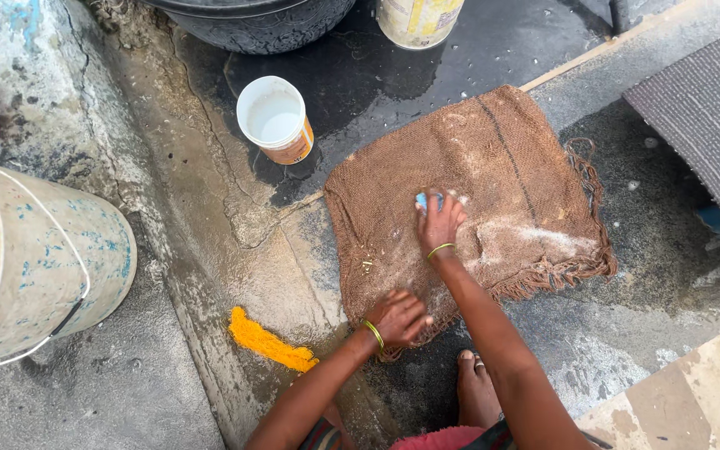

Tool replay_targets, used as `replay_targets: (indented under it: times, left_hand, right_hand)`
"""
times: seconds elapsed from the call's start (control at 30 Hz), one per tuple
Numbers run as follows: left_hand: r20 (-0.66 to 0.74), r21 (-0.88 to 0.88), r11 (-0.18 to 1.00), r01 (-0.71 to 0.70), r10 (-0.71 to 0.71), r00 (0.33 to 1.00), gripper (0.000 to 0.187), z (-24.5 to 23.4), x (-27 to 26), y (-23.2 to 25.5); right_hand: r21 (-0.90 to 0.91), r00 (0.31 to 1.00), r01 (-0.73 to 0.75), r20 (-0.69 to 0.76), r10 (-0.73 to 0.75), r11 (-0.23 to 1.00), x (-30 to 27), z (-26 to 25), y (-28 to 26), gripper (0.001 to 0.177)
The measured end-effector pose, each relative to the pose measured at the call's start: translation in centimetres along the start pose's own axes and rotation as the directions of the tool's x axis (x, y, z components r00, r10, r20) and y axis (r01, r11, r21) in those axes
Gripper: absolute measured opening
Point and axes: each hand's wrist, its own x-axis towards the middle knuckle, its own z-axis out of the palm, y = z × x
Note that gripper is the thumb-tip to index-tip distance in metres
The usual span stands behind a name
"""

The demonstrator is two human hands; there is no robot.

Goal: The person washes a brown rug on the ground by applying water and soap, scrubbing the surface with a small blue brush and a yellow scrubber, and rinsing it.

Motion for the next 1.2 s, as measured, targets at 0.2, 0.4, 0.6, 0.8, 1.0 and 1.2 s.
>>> replay_targets:
  times: [0.2, 0.4, 0.6, 0.8, 1.0, 1.2]
  left_hand:
    - [-0.084, 0.172, 0.959, 0.227, -0.216, 0.973, 0.023, -3.4, 0.0, -7.4]
    - [-0.147, 0.246, 0.936, 0.253, -0.221, 0.964, 0.025, -3.4, -1.0, -7.3]
    - [-0.285, 0.232, 0.913, 0.335, -0.265, 0.921, 0.029, -3.8, -1.0, -7.3]
    - [-0.577, -0.218, 0.680, 0.700, -0.669, 0.469, 0.048, -3.7, 0.5, -9.3]
    - [-0.630, -0.391, 0.650, 0.651, -0.705, 0.326, 0.058, -7.8, 6.1, -14.2]
    - [-0.207, -0.025, 0.364, 0.931, -0.913, 0.351, 0.043, -12.3, 10.6, -12.2]
  right_hand:
    - [0.427, 0.704, 0.596, 0.130, -0.698, 0.680, -2.0, 5.1, -7.4, 0.054]
    - [0.279, 0.289, 0.901, 0.187, -0.939, 0.333, 3.0, 2.1, -9.6, 0.041]
    - [0.309, 0.832, 0.447, 0.201, -0.517, 0.839, 7.8, 2.2, -10.9, 0.050]
    - [0.242, 0.678, 0.656, 0.230, -0.699, 0.715, 1.5, 1.9, -10.6, 0.035]
    - [0.263, 0.683, 0.624, 0.275, -0.677, 0.736, 1.4, 3.0, -7.2, 0.022]
    - [0.505, 0.995, -0.060, 0.103, 0.009, 0.861, 6.0, 3.4, -6.1, 0.030]
